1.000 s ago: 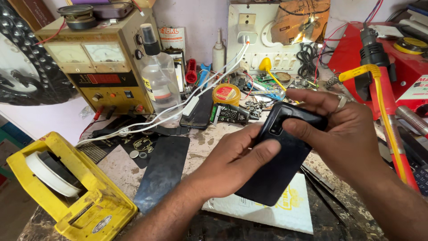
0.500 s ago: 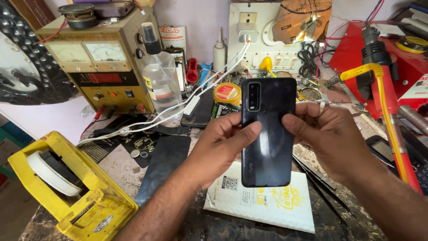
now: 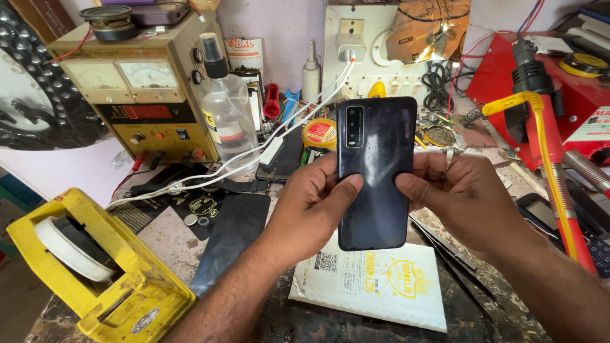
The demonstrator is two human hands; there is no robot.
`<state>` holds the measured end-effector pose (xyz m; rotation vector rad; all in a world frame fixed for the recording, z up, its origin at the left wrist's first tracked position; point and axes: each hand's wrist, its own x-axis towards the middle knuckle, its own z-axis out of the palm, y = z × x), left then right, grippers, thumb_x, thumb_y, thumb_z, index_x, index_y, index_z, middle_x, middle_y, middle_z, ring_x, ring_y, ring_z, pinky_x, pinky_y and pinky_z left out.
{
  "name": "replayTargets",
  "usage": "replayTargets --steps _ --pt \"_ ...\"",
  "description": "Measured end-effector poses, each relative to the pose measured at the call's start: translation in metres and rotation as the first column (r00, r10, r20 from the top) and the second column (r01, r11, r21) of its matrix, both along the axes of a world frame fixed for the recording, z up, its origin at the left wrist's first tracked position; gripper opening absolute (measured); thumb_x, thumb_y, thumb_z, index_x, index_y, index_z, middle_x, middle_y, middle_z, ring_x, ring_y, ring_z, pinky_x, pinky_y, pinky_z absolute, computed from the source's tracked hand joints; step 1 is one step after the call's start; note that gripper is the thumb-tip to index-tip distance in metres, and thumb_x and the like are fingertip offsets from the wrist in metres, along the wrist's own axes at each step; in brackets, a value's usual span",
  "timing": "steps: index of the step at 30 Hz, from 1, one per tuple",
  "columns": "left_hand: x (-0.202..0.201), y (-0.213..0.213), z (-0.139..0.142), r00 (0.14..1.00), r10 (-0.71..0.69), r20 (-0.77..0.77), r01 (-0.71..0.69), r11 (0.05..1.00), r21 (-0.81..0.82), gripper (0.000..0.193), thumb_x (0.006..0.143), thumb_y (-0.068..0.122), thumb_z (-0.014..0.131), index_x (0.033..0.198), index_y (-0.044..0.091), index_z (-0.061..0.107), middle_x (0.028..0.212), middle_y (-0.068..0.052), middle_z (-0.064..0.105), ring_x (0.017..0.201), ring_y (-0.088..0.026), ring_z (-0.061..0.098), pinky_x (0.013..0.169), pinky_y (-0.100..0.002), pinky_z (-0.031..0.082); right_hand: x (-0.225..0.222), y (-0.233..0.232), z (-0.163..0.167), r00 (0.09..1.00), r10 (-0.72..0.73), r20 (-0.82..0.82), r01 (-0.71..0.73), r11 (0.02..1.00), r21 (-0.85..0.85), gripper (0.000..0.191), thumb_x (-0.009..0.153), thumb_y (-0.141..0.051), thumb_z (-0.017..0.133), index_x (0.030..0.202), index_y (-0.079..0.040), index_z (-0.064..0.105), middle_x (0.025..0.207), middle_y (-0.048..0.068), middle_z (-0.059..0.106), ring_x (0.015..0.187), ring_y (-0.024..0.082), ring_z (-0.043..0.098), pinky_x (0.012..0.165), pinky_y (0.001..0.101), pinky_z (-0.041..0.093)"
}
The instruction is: The person holds a black phone back cover, applies adhesive from a tube along the frame of a disassembled phone lying on the workbench, then presses the cover onto the phone body and presses along the edges to secure it.
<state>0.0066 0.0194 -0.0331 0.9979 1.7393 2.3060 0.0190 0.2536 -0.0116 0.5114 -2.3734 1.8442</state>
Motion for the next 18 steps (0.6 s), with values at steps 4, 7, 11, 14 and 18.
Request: replayTargets --steps 4,7,11,14,18 --pt "0.001 0.0 0.001 1.0 0.018 0.022 -0.018 1.0 -0.026 0.019 0.102 0.004 0.063 0.121 0.0 0.065 0.105 -0.002 0.074 0.092 -0.004 0.065 0.081 -0.024 0.056 0.004 -0.004 0.002 0.999 0.012 -0.053 -0.011 1.0 0.014 0.028 0.095 -0.009 0.066 0.118 0.004 0.073 0.1 0.006 0.078 0.085 0.01 0.071 0.076 0.0306 0.061" --pt "0.002 0.002 0.002 0.998 0.057 0.033 -0.056 0.998 -0.017 0.019 0.1 0.002 0.066 0.119 -0.001 0.065 0.101 -0.004 0.076 0.087 -0.004 0.066 0.076 -0.024 0.057 0.005 -0.004 0.004 0.997 0.061 -0.052 -0.062 0.998 -0.004 0.028 0.097 -0.011 0.065 0.119 0.005 0.073 0.101 0.006 0.078 0.085 0.009 0.07 0.077 0.0298 0.06" --pt "0.002 0.001 0.003 0.998 0.057 0.022 -0.057 0.998 -0.001 0.019 0.099 0.001 0.065 0.118 -0.001 0.065 0.101 -0.003 0.076 0.088 -0.003 0.066 0.077 -0.023 0.058 0.001 -0.001 0.004 0.989 0.139 0.042 -0.138 0.99 -0.027 0.03 0.098 -0.015 0.062 0.118 0.003 0.073 0.098 0.005 0.078 0.084 0.01 0.071 0.076 0.0298 0.06" --pt "0.004 0.003 0.002 0.997 0.067 0.033 -0.067 0.998 0.012 0.019 0.099 0.0 0.064 0.118 -0.002 0.064 0.102 -0.004 0.076 0.088 -0.004 0.067 0.076 -0.024 0.058 -0.001 0.0 -0.001 0.992 0.073 0.102 -0.077 0.996 0.037 0.03 0.095 -0.017 0.063 0.116 0.001 0.074 0.094 0.005 0.079 0.081 0.011 0.073 0.073 0.0315 0.062" --pt "0.003 0.003 0.0 0.997 0.067 0.039 -0.069 0.997 0.028 0.019 0.098 -0.003 0.065 0.117 -0.002 0.064 0.101 -0.006 0.077 0.089 -0.005 0.07 0.077 -0.024 0.059 -0.002 0.0 -0.007 0.995 0.096 0.032 -0.097 0.994 0.041 0.029 0.099 -0.018 0.062 0.115 0.004 0.074 0.095 0.006 0.078 0.081 0.011 0.072 0.073 0.031 0.062"
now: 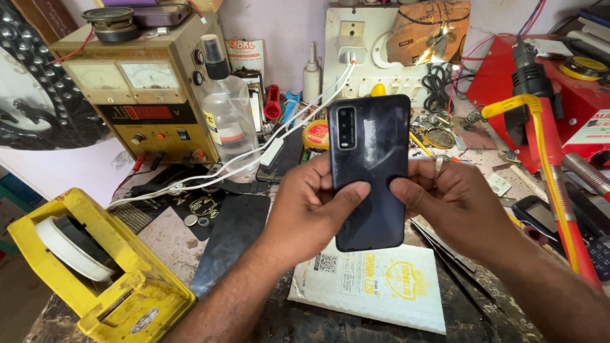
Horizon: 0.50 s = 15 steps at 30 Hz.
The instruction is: The person holds a black phone back cover, applies adhesive from a tube along the frame of a disassembled phone lying on the workbench, then presses the cover onto the phone body and presses along the edges to secure it.
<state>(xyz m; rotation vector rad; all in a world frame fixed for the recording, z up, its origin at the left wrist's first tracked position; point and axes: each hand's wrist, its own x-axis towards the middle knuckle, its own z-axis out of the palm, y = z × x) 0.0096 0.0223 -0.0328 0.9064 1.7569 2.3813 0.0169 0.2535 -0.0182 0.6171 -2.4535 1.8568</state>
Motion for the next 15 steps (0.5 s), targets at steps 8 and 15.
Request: replayTargets --steps 8,15 --pt "-0.008 -0.006 0.003 1.0 0.001 -0.014 0.0 0.996 0.086 0.021 0.103 0.004 0.063 0.124 -0.001 0.063 0.106 -0.008 0.077 0.09 -0.006 0.07 0.081 -0.024 0.059 0.003 -0.015 0.0 0.982 0.022 0.185 -0.021 1.0 -0.005 0.056 0.09 -0.02 0.065 0.141 -0.003 0.048 0.09 0.008 0.078 0.074 0.011 0.073 0.066 0.0296 0.063" --pt "-0.008 -0.015 0.009 0.994 -0.054 0.091 0.063 0.994 -0.091 0.033 0.103 0.014 0.058 0.135 0.005 0.056 0.089 -0.007 0.073 0.076 -0.01 0.071 0.062 -0.028 0.063 0.004 -0.012 0.003 0.975 0.006 0.223 0.013 0.997 -0.08 0.059 0.089 -0.019 0.066 0.142 -0.001 0.048 0.089 0.011 0.077 0.071 0.014 0.073 0.063 0.0304 0.062"
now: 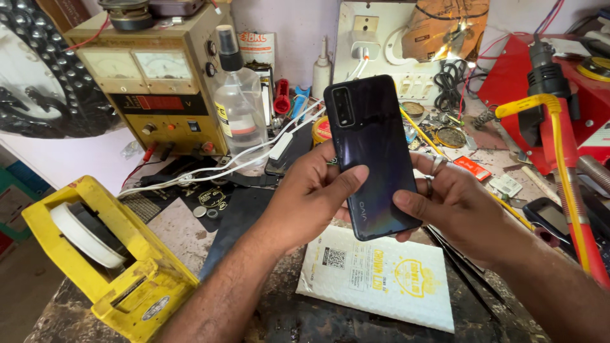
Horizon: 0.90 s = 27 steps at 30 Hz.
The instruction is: The person holds a black phone back cover, applies adhesive from a tube along the frame of a disassembled phone lying on the workbench, then presses the cover onto the phone body and presses along the edges to secure it.
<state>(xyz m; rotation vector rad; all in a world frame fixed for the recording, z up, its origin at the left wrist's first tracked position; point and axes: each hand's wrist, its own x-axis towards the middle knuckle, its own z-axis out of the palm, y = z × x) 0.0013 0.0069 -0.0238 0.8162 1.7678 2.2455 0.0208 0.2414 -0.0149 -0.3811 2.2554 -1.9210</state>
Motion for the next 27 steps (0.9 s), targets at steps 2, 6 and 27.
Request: replayTargets --steps 2,6,27 --pt "0.001 -0.001 0.002 0.999 -0.037 -0.006 0.037 0.999 0.031 0.037 0.104 0.013 0.059 0.14 0.004 0.055 0.093 -0.007 0.073 0.078 -0.01 0.071 0.065 -0.028 0.063 -0.001 0.002 -0.002 1.0 0.026 -0.015 -0.027 0.997 -0.073 0.06 0.091 -0.017 0.066 0.145 0.0 0.047 0.092 0.012 0.078 0.077 0.013 0.074 0.067 0.029 0.061" --pt "0.004 0.002 0.004 1.0 -0.025 -0.002 0.025 0.998 0.059 0.058 0.102 0.013 0.059 0.156 0.008 0.037 0.097 -0.005 0.074 0.083 -0.007 0.071 0.069 -0.027 0.062 -0.006 0.006 -0.005 0.998 0.02 -0.06 -0.028 0.99 -0.139 0.061 0.091 -0.016 0.066 0.146 -0.001 0.045 0.099 0.012 0.078 0.085 0.013 0.075 0.073 0.0292 0.061" --pt "0.011 0.002 0.002 0.989 0.028 -0.146 -0.045 0.993 -0.112 0.105 0.09 -0.002 0.07 0.168 0.016 0.004 0.105 -0.01 0.076 0.085 -0.008 0.069 0.07 -0.025 0.055 -0.004 0.005 0.0 0.976 -0.02 -0.215 0.003 0.997 -0.079 0.057 0.093 -0.015 0.067 0.145 -0.002 0.05 0.105 0.009 0.075 0.085 0.011 0.071 0.07 0.0319 0.064"
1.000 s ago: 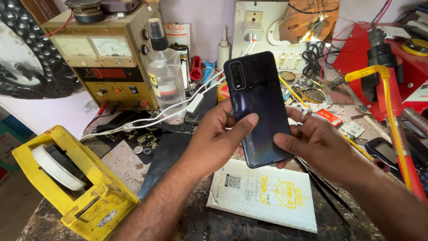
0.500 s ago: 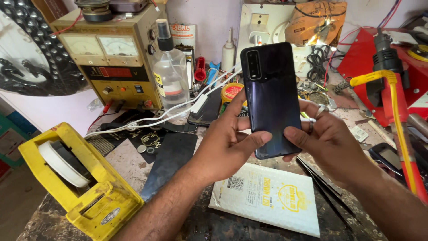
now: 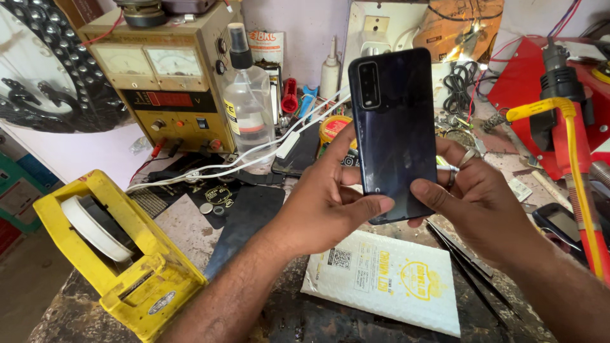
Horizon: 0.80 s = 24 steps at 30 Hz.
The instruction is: The person holds a black phone back cover, applies adhesive from a tube along the frame of a disassembled phone lying on the workbench, then presses the cover onto the phone body and presses along the edges to secure it.
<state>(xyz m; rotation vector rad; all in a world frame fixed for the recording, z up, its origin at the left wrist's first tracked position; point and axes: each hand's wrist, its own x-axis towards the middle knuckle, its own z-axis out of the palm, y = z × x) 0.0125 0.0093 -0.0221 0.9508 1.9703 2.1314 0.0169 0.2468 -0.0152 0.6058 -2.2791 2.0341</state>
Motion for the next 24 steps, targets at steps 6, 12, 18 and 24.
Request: replayTargets --steps 6,12,18,24 --pt "-0.003 -0.001 0.001 0.992 -0.083 0.098 0.077 0.995 0.056 0.108 0.089 -0.003 0.072 0.167 0.013 0.0 0.103 -0.009 0.075 0.087 -0.009 0.071 0.073 -0.026 0.058 -0.001 0.002 -0.002 0.992 -0.004 0.124 0.013 0.998 -0.065 0.06 0.093 -0.016 0.068 0.148 -0.001 0.048 0.093 0.013 0.076 0.074 0.013 0.071 0.064 0.0296 0.06" --pt "0.0 -0.002 0.002 0.997 -0.062 0.041 0.06 0.998 0.032 0.118 0.082 -0.009 0.076 0.168 0.015 -0.001 0.095 -0.009 0.073 0.083 -0.01 0.07 0.071 -0.026 0.058 -0.004 0.005 -0.006 0.989 -0.04 0.144 0.05 0.997 -0.064 0.064 0.091 -0.016 0.068 0.15 -0.001 0.045 0.094 0.012 0.076 0.074 0.013 0.07 0.063 0.03 0.058" --pt "-0.003 0.003 0.0 0.999 -0.035 0.026 0.029 0.983 0.182 0.117 0.084 -0.01 0.073 0.168 0.014 -0.005 0.096 -0.007 0.074 0.085 -0.009 0.072 0.075 -0.027 0.06 0.001 0.002 -0.008 0.997 0.0 0.081 -0.005 0.998 0.068 0.083 0.084 -0.003 0.083 0.154 -0.003 0.04 0.102 0.015 0.077 0.083 0.017 0.073 0.071 0.0311 0.059" --pt "-0.007 0.009 -0.008 0.991 -0.033 0.132 -0.005 0.961 0.278 0.045 0.093 0.001 0.074 0.135 0.001 0.056 0.101 -0.006 0.077 0.086 -0.008 0.071 0.073 -0.025 0.058 0.008 0.0 0.003 0.993 -0.1 0.067 0.101 0.995 -0.004 0.07 0.074 -0.008 0.083 0.138 0.002 0.056 0.094 0.007 0.074 0.072 0.01 0.066 0.066 0.0273 0.056"
